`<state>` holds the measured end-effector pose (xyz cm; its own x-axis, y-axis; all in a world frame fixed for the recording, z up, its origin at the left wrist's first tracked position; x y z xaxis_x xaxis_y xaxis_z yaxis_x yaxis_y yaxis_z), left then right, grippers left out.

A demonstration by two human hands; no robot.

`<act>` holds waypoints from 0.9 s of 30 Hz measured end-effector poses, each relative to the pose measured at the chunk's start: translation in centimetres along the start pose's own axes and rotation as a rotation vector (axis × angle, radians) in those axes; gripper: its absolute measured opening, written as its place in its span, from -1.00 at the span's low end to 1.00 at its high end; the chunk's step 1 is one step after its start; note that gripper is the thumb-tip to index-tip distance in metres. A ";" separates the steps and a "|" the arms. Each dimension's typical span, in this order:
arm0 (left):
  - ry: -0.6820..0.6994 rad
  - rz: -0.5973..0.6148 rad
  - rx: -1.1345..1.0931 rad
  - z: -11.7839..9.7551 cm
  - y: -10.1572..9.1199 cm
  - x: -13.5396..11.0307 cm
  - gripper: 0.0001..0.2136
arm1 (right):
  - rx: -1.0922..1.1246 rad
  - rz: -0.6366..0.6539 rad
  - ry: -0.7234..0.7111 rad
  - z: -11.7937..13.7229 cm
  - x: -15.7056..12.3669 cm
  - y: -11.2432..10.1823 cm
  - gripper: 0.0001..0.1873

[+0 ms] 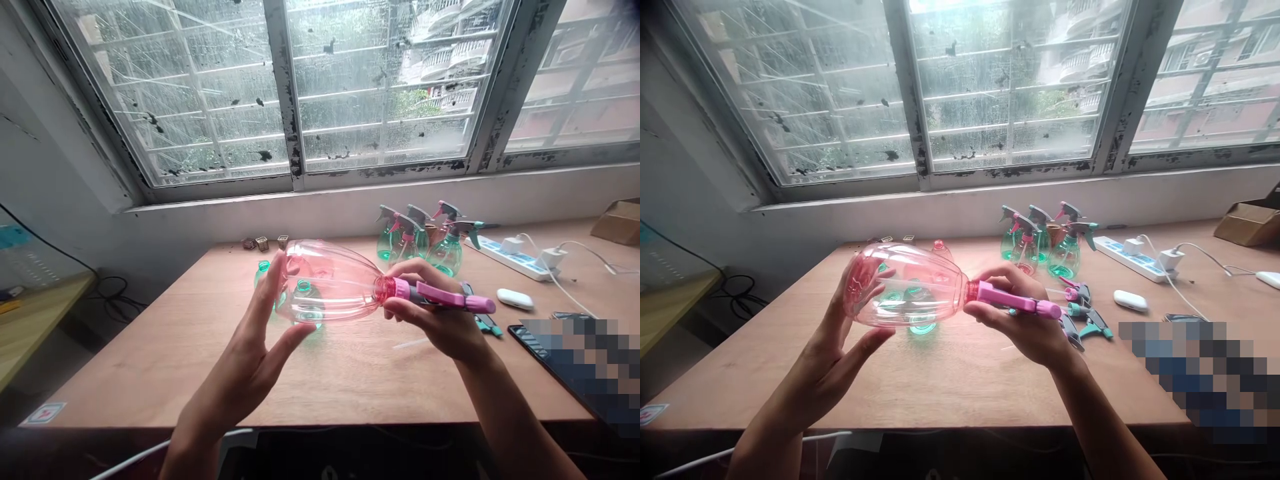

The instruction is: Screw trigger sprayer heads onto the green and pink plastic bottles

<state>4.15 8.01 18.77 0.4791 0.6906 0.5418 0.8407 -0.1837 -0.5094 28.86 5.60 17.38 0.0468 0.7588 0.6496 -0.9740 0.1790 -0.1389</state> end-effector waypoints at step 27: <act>-0.093 -0.002 -0.181 0.2 0.0 0.6 -0.36 | -0.281 0.054 -0.184 1.7 -0.5 -0.1 -0.64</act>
<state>4.41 8.51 18.93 0.4587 0.7511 0.4748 0.8774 -0.2986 -0.3755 28.51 4.11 18.34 -0.0691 0.6511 0.7559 -0.8736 0.3264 -0.3610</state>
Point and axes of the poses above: each hand's wrist, its own x-axis towards the middle knuckle, its own y-axis out of the palm, z = x × y, the point moved 10 cm from there along x, towards the middle knuckle, and after that the axes turned 8 degrees about -x, right-handed, at the moved point
